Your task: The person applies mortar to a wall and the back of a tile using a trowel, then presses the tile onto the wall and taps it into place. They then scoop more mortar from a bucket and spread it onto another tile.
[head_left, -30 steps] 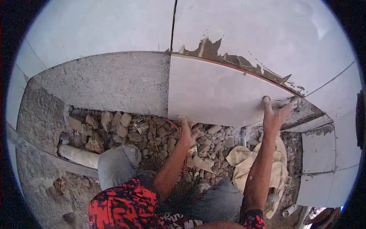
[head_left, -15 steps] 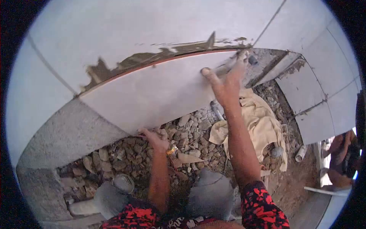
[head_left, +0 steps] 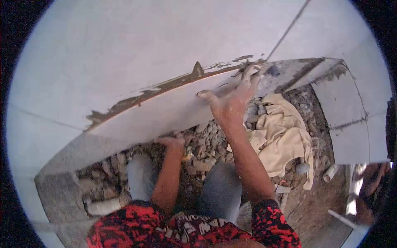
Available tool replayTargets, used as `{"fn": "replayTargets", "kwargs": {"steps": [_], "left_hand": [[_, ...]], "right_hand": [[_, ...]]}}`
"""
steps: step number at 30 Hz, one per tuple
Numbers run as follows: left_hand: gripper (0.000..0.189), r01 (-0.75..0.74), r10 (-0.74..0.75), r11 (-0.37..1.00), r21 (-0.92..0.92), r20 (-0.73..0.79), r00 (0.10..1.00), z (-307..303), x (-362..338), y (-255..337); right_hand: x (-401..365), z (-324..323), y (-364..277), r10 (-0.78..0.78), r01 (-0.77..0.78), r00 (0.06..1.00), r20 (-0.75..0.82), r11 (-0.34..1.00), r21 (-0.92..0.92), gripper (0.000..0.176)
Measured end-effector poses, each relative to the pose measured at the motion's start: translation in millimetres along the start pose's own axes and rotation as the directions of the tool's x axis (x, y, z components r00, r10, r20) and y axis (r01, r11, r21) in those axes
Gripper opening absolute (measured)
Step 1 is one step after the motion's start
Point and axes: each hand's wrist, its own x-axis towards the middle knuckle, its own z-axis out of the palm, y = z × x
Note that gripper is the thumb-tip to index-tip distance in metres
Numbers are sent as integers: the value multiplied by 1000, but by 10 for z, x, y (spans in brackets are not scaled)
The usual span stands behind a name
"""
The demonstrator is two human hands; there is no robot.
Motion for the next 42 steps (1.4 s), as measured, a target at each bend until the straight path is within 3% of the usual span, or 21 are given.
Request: {"fn": "replayTargets", "kwargs": {"steps": [2, 3, 4, 6, 7, 11, 14, 18, 21, 23, 27, 29, 33, 35, 37, 38, 39, 40, 41, 42], "left_hand": [[75, -7, 18, 997, -79, 142, 990, -60, 120, 56], [71, 16, -4, 994, -111, 105, 994, 66, 50, 53], [67, 37, -27, 989, -145, 72, 997, 221, -71, 26], [64, 28, -25, 1000, -5, 237, 971, 400, -231, 52], [64, 35, -40, 999, 22, 250, 967, 435, -247, 39], [63, 55, -58, 998, 20, 216, 975, 523, -263, -39], [62, 51, -52, 999, 10, 179, 982, 439, -245, -57], [61, 77, -73, 997, -25, 141, 987, 380, -231, -116], [60, 95, -90, 995, -29, 128, 988, 370, -254, -154], [60, 110, -105, 993, -39, 124, 987, 369, -275, -183], [59, 132, -125, 990, -54, 110, 986, 372, -314, -198], [58, 138, -132, 989, -55, 102, 986, 360, -357, -187], [57, 161, -157, 986, -49, 86, 984, 386, -394, -181], [57, 167, -164, 985, -39, 79, 983, 341, -347, -162], [57, 190, -190, 982, 6, 92, 977, 269, -253, -151], [56, 225, -229, 973, 53, 106, 968, 257, -189, -155], [56, 263, -275, 959, 109, 123, 953, 245, -123, -161], [56, 300, -323, 938, 171, 130, 937, 267, -86, -179], [56, 336, -369, 914, 227, 122, 921, 270, -62, -217], [56, 353, -394, 895, 274, 110, 913, 234, -56, -198]], "right_hand": [[-21, 31, 17, 75, -75, 997, 23, 997, -10, 121], [6, 7, -26, 150, -149, 987, 52, 989, -13, 120], [-2, 27, 7, 143, -145, 985, 93, 989, 20, 120], [-35, 66, 85, 9, -9, 1000, 4, 1000, -16, 121], [28, -29, -69, 189, -194, 977, 94, 980, 43, 123], [96, -28, -6, 208, -216, 971, 115, 975, 59, 124], [-24, 73, 51, 165, -157, 986, -12, 959, 236, 120], [63, 56, 26, 174, -174, 985, 19, 967, 185, 120], [37, 126, 54, 131, -106, 989, -74, 956, 275, 124], [23, 48, 43, 26, -26, 1000, -17, 999, 22, 125], [36, -5, -42, 80, -81, 996, 45, 997, 6, 127], [34, 13, 2, 57, -53, 998, -22, 987, 155, 123], [34, 21, 40, -40, 44, 995, -88, 998, 53, 119], [-5, 26, -1, 98, -98, 995, -6, 995, 6, 117], [-90, 87, 7, 278, -297, 954, 115, 930, 218, 121], [-90, 99, 44, 156, -153, 980, 127, 988, -36, 124], [-180, 260, 62, 294, -284, 942, 164, 955, -81, 125], [-89, 82, -21, 358, -420, 871, 337, 898, 129, 117], [-123, 173, 55, 305, -359, 920, 244, 908, 215, 125], [-86, 39, 17, 286, -339, 921, 265, 923, 182, 123]]}}
